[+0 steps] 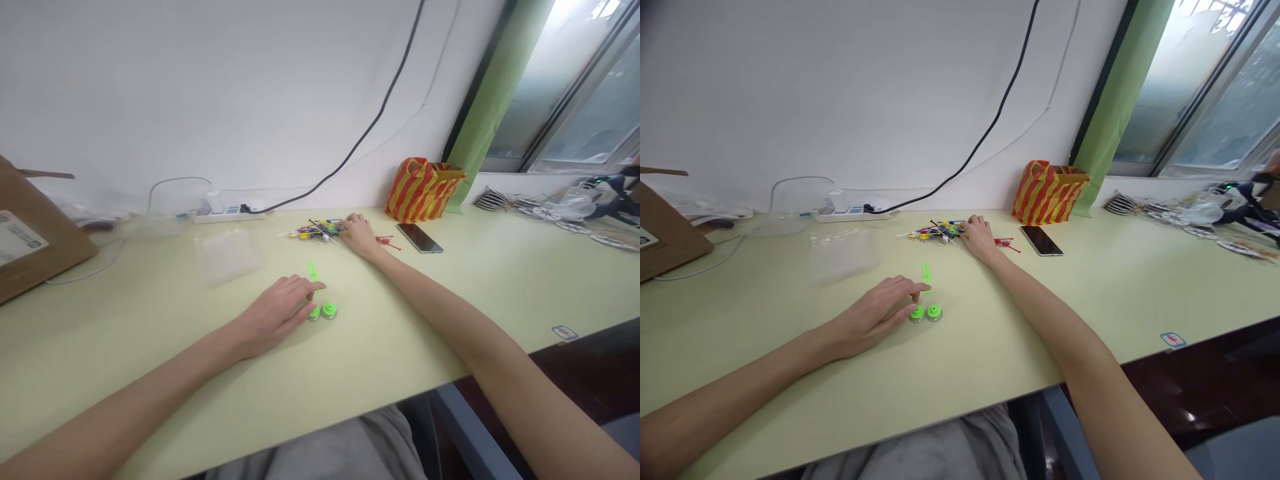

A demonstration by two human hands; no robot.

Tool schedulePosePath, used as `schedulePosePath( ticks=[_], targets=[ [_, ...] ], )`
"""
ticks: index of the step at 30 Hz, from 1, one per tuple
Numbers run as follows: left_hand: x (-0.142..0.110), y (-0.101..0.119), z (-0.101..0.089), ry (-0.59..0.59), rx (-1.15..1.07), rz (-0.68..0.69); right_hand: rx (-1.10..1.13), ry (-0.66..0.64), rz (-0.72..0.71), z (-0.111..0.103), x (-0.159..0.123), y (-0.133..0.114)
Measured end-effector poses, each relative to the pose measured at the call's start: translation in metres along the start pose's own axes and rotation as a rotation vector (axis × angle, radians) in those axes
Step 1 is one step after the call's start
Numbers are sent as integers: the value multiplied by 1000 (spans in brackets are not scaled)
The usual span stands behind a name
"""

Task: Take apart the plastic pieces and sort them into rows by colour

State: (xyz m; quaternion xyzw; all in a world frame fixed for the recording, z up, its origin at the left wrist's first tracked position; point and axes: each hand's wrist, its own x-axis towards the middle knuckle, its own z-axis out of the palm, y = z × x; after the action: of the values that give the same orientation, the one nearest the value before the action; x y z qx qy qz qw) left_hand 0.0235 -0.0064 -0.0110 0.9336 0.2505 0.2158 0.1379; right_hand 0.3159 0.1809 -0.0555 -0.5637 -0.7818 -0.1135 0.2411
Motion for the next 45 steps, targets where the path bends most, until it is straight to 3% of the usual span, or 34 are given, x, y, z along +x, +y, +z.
schedulePosePath(
  ticks=[4,22,32,37,45],
  targets=[
    [0,-1,0,-25,0,7,9,-3,-78,-1,0,1],
    [-3,-7,-1,-50,53,30,66,-33,-107,0,-1,3],
    [-3,-7,-1,-74,94,45,-3,-87,-15,4,1,2],
    [-3,-8,-1,-65,96,51,27,-75,-62,6,2,5],
    [-4,-4,-4,-53,82,35,94,-28,-17,10,4,5]
  ],
)
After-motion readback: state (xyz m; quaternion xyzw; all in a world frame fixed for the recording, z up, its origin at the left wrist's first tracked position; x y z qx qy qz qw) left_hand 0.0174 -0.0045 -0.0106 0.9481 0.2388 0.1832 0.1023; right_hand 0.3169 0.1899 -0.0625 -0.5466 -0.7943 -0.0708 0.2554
